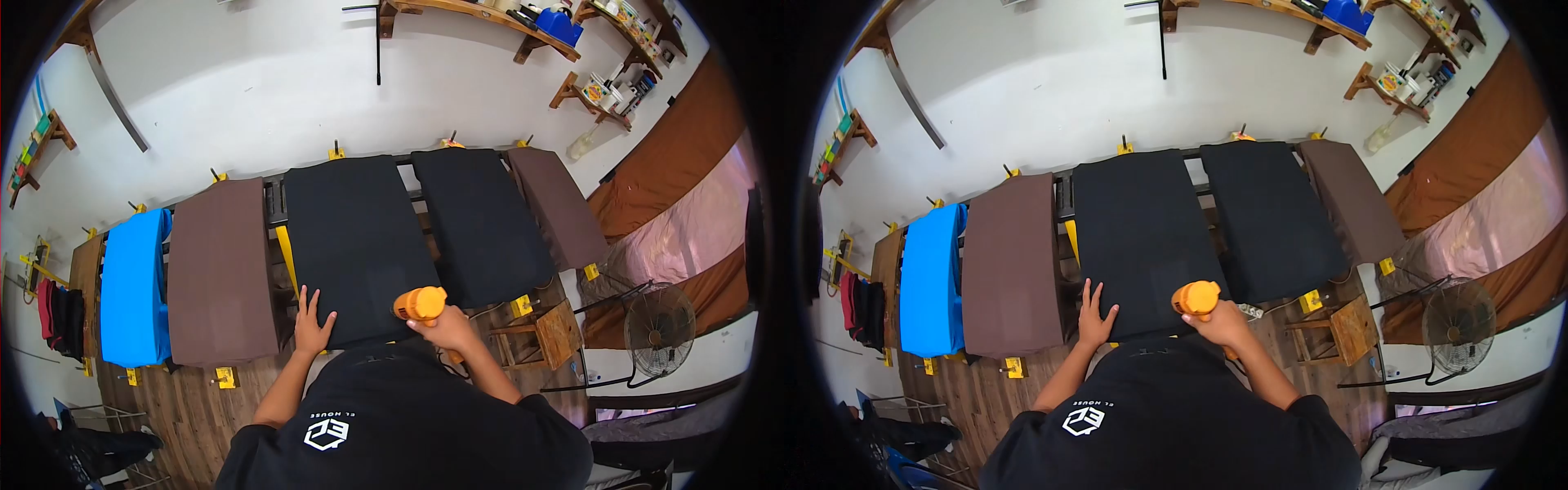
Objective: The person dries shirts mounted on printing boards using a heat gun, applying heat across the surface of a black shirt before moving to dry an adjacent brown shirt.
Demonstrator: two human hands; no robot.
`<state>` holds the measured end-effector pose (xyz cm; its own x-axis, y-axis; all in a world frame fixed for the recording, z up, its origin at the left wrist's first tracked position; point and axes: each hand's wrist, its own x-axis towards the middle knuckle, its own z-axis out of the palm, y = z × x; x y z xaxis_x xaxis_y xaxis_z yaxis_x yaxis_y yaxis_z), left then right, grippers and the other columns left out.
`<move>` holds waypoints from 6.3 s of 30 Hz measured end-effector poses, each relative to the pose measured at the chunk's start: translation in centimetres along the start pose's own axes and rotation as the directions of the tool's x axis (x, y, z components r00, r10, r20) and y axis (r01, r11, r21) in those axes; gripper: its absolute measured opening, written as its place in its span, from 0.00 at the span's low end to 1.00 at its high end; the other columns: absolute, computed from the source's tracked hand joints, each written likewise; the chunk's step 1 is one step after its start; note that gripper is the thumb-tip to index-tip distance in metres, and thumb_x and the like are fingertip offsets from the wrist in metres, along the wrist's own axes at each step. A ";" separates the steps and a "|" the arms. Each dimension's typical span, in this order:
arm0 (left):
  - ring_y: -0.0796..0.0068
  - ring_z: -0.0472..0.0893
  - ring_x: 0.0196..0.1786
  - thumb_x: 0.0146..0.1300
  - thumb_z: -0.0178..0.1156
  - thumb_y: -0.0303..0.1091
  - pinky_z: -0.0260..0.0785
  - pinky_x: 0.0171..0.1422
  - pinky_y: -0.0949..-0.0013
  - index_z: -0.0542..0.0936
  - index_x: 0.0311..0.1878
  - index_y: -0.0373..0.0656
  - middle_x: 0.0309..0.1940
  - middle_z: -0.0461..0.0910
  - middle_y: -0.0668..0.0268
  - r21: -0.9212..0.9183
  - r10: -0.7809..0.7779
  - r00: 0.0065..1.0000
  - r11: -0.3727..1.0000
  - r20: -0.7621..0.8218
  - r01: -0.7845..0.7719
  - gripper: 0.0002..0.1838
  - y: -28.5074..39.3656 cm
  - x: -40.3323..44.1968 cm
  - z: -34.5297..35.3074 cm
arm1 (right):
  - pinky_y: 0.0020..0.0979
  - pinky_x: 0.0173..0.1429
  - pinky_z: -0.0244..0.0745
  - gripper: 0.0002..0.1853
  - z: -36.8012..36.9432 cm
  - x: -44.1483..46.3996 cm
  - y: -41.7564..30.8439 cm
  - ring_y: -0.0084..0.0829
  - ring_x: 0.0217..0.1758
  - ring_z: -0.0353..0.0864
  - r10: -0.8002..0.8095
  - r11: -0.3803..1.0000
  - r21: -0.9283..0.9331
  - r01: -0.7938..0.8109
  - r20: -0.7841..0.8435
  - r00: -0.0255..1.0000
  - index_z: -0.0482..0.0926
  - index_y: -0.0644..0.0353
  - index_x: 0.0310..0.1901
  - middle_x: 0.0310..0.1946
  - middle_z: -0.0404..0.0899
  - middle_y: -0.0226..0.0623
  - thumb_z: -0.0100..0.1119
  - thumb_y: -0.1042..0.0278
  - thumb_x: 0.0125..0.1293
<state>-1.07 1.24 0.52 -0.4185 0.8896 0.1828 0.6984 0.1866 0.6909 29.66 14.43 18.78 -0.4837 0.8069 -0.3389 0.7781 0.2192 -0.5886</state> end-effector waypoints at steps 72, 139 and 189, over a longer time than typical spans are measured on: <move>0.37 0.74 0.76 0.73 0.67 0.54 0.70 0.78 0.45 0.67 0.84 0.50 0.91 0.50 0.60 0.020 -0.064 0.998 0.998 0.018 0.064 0.41 0.4 -0.4 0.1 | 0.30 0.31 0.82 0.24 1.9 5.3 0.3 0.25 0.21 0.86 -0.059 0.961 0.272 0.056 0.003 0.998 0.88 0.64 0.52 0.25 0.88 0.34 0.74 0.47 0.72; 0.38 0.69 0.81 0.72 0.70 0.49 0.67 0.80 0.45 0.69 0.83 0.46 0.90 0.51 0.57 -0.037 -0.033 0.999 0.999 -0.001 0.033 0.40 0.1 -0.1 0.2 | 0.28 0.29 0.82 0.23 0.5 6.8 0.3 0.22 0.23 0.85 0.039 0.921 0.387 -0.037 0.004 0.999 0.87 0.65 0.54 0.27 0.88 0.33 0.73 0.50 0.74; 0.41 0.66 0.84 0.73 0.70 0.43 0.65 0.83 0.49 0.70 0.81 0.43 0.89 0.53 0.52 -0.102 -0.027 1.000 0.994 -0.001 0.026 0.37 0.4 0.0 0.1 | 0.49 0.57 0.85 0.26 3.1 -1.8 2.4 0.55 0.52 0.90 0.041 0.993 0.118 -0.012 -0.248 0.968 0.89 0.55 0.54 0.45 0.92 0.47 0.73 0.41 0.68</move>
<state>-0.77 1.38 0.73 -0.4378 0.8837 0.1653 0.6241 0.1664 0.7635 31.17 11.80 15.74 -0.3371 0.9260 -0.1702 0.7313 0.1437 -0.6668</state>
